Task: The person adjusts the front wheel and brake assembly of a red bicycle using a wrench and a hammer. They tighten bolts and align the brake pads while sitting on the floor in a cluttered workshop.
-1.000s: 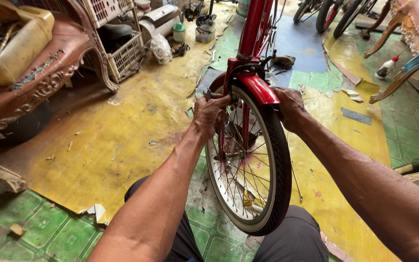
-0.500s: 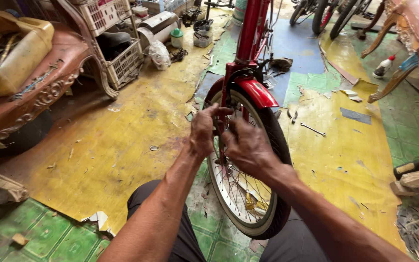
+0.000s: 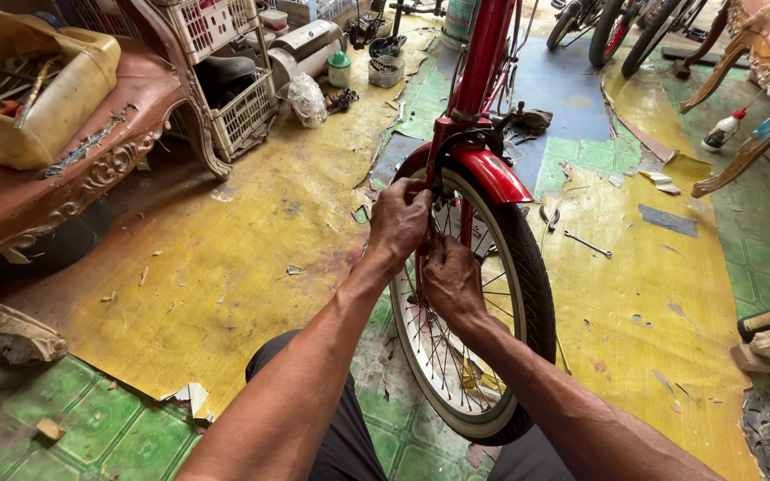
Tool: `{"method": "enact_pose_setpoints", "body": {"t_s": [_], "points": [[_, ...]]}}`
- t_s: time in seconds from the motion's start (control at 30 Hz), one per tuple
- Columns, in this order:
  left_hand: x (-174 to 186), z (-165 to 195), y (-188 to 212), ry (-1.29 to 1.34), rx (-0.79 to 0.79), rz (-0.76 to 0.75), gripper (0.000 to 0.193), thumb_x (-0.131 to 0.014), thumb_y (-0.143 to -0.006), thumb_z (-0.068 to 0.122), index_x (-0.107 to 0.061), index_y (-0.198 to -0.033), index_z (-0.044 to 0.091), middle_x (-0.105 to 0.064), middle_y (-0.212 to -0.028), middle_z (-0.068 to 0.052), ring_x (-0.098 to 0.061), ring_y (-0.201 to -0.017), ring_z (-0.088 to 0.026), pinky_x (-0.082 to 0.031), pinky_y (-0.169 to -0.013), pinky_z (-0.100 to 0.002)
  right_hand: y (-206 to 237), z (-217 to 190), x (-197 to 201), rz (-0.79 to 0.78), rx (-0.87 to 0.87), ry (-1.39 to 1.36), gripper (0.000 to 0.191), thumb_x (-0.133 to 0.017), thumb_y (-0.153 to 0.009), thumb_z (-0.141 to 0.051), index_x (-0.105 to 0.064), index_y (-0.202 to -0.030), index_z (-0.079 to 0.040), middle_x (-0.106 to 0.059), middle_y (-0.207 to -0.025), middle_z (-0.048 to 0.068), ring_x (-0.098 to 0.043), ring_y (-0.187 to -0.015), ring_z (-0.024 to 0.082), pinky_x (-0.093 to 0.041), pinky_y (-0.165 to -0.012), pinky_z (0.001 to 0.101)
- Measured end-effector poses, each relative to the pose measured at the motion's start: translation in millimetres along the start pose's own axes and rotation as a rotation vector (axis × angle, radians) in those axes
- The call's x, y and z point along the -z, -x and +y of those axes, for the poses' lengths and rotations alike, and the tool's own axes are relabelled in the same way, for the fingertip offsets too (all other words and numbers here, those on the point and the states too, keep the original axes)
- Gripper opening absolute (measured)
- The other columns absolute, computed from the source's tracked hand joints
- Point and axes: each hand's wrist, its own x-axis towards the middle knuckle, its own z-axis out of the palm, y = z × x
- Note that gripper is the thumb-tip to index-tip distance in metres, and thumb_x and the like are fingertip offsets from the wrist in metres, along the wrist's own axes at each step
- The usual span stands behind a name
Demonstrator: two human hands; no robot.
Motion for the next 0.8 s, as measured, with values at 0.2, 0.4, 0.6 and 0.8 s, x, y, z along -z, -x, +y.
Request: {"method": "enact_pose_setpoints", "body": {"t_s": [0.2, 0.4, 0.6, 0.8], "points": [[2, 12, -2, -0.168, -0.064, 0.04, 0.03, -0.072, -0.087, 0.017, -0.076, -0.115, 0.008, -0.08, -0.102, -0.008, -0.076, -0.085, -0.017, -0.064, -0.077, -0.031, -14, 15, -15, 0.169, 0.017, 0.019, 0.032, -0.039, -0.107, -0.023, -0.065, -0.101, -0.005, -0.072, -0.081, 0.014, -0.064, -0.058, 0.023, -0.056, -0.054, 0.042], [2, 11, -1, -0.141, -0.082, 0.043, 0.029, -0.075, -0.084, 0.015, -0.078, -0.113, 0.01, -0.08, -0.104, -0.008, -0.078, -0.088, -0.016, -0.064, -0.081, -0.031, -7, 6, -25, 0.298, 0.156, 0.042, 0.031, -0.049, -0.104, -0.03, -0.063, -0.095, -0.003, -0.066, -0.071, 0.019, -0.067, -0.058, 0.03, -0.052, -0.057, 0.0485], [0, 7, 1, -0.163, -0.143, 0.064, 0.027, -0.076, -0.084, 0.015, -0.078, -0.111, 0.01, -0.081, -0.102, -0.008, -0.079, -0.089, -0.015, -0.063, -0.08, -0.03, 0, 3, -29, 0.266, 0.058, -0.163, 0.031, -0.043, -0.103, -0.029, -0.057, -0.093, -0.003, -0.065, -0.072, 0.015, -0.067, -0.054, 0.03, -0.055, -0.048, 0.0483], [3, 4, -3, -0.161, -0.139, 0.048, 0.027, -0.078, -0.083, 0.015, -0.078, -0.11, 0.009, -0.081, -0.102, -0.009, -0.079, -0.088, -0.016, -0.064, -0.078, -0.029, -9, 8, -31, 0.364, 0.186, -0.009, 0.036, -0.044, -0.109, -0.03, -0.061, -0.091, -0.004, -0.065, -0.069, 0.014, -0.061, -0.057, 0.024, -0.047, -0.054, 0.0441]]}}
